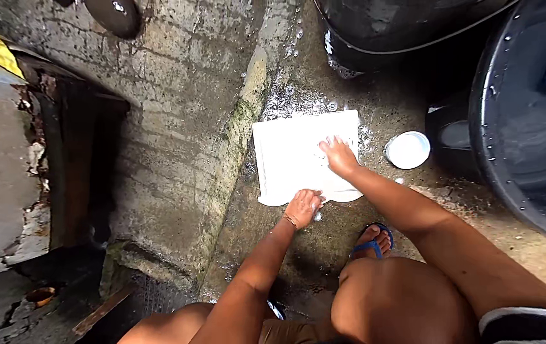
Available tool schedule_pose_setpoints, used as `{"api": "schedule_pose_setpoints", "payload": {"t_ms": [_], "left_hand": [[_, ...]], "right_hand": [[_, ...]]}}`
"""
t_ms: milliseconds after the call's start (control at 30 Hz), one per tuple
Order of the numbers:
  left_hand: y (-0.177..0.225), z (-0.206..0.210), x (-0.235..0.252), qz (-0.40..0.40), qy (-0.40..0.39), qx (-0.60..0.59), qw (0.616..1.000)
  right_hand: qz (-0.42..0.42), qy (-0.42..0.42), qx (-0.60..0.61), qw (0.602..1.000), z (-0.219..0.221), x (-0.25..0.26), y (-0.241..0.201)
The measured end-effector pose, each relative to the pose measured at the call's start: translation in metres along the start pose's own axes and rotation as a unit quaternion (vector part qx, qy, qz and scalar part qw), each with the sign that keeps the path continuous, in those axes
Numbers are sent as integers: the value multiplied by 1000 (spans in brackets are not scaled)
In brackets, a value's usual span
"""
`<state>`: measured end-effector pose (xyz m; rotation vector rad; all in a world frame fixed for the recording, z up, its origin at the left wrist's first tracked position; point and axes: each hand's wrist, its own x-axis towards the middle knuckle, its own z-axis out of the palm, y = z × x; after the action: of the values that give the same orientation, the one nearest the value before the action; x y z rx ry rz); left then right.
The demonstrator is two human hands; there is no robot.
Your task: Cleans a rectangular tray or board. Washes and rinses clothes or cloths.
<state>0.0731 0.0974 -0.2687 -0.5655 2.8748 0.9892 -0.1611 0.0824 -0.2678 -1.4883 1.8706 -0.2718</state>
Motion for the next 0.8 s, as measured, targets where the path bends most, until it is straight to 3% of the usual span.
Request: {"api": "schedule_pose_setpoints", "payload": {"t_ms": [67,133,200,267,300,367,433,500,567,633,667,733,800], "left_hand": [[7,-13,9,-98,-57,-87,990],[15,-27,23,-209,5,-253,945],[24,-41,43,-270,107,-426,857],[32,-63,65,-285,188,-514,787],[35,-76,75,-283,211,-506,787],[33,-103,87,-261,175,-393,864],[34,-127,91,-261,100,-225,933],[35,-144,94,-264,26,-98,959],[42,-157,102,-316,-2,-34,948],[47,-164,112,-357,17,-35,933],[47,-164,116,-359,30,-58,931],[45,-165,127,-343,28,-120,931],[45,-167,140,-328,-15,-148,933]], "right_hand": [[102,13,70,992,-15,5,-9],[122,52,172,976,-26,0,-19],[52,63,281,956,-37,-17,-37],[-26,37,317,947,-63,-42,-56],[-51,55,300,951,-85,-59,-60],[-46,162,258,951,-141,-100,-49],[60,283,213,933,-198,-143,-2],[230,333,205,891,-222,-172,79],[398,237,153,873,-213,-194,165],[463,97,75,878,-176,-210,228],[457,78,82,882,-155,-212,244],[455,86,245,852,-144,-200,222],[388,65,490,778,-170,-187,186]]}}
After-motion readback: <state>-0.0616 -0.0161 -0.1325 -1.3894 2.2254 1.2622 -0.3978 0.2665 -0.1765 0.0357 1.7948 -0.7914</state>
